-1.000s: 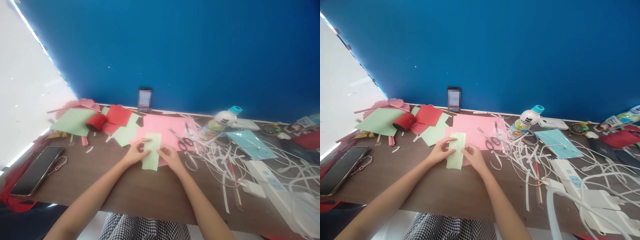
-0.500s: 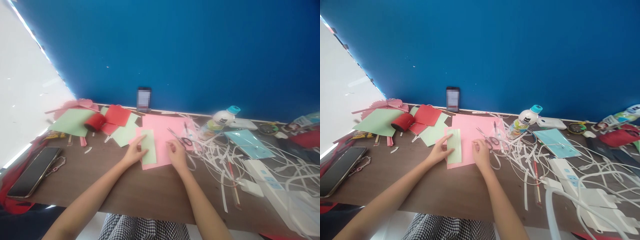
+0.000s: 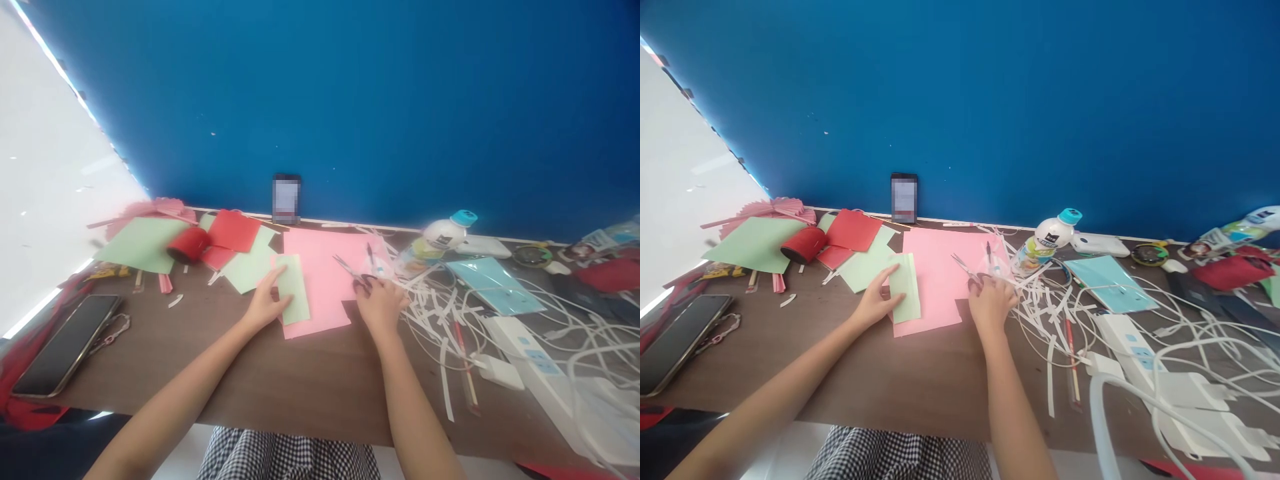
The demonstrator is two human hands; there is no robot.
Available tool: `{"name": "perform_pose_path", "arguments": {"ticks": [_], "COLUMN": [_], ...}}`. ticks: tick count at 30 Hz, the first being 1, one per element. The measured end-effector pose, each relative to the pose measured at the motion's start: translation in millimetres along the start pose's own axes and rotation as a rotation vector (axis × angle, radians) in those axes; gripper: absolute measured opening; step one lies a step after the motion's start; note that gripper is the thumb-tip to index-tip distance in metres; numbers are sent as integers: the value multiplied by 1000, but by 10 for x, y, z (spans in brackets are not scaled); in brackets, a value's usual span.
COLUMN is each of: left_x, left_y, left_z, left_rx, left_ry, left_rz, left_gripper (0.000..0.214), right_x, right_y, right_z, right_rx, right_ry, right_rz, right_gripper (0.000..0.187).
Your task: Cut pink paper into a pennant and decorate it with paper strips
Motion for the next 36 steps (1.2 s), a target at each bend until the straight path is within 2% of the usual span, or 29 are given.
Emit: {"name": "perform_pose_path", "arguments": {"ticks": [3,7,11,15,19,23,25,28,36], "left_x": [15,-18,-49,-120,-230,-327,-350,-370,-329], "left_y": [4,22,11,-19,-8,3,-2,-18,-10], "left_z": [6,8,9,15,22,26,26,30,45], "left_rx": [1,4,-13,-49,-73,-96,-99,-104,-122], "left_ry": [-5,30,55,119,211,308,340,372,345], "left_rz": [12,18,25,35,81,139,173,191,211], "left_gripper": [65,68,70,74,76,81,83,83,82], "right_x": [-6,-109,-121,42,107,58,58,87,119], "right_y": [-21,-127,-194,-316,-604,-830,-849,-824,-843], "right_z": [-8,10,53,141,275,512,621,693,798], "right_rx": [-34,-106,-63,42,14,-80,-88,-77,-88], "right_ry": [-5,53,26,-165,-510,-936,-1084,-1156,-1177], "right_rz": [-10,-63,-367,-755,-1021,-1105,-1090,-1060,-979], "right_gripper": [28,27,31,34,32,36,38,40,27]}}
Point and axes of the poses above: each hand's wrist, its own z-axis away from the middle knuckle, its own x-axis out of the palm, y = z × x, the point moved 10 cm from there along -z, towards the middle knuckle, and after that the axes turned 3 degrees about y, right-handed, at the moved point
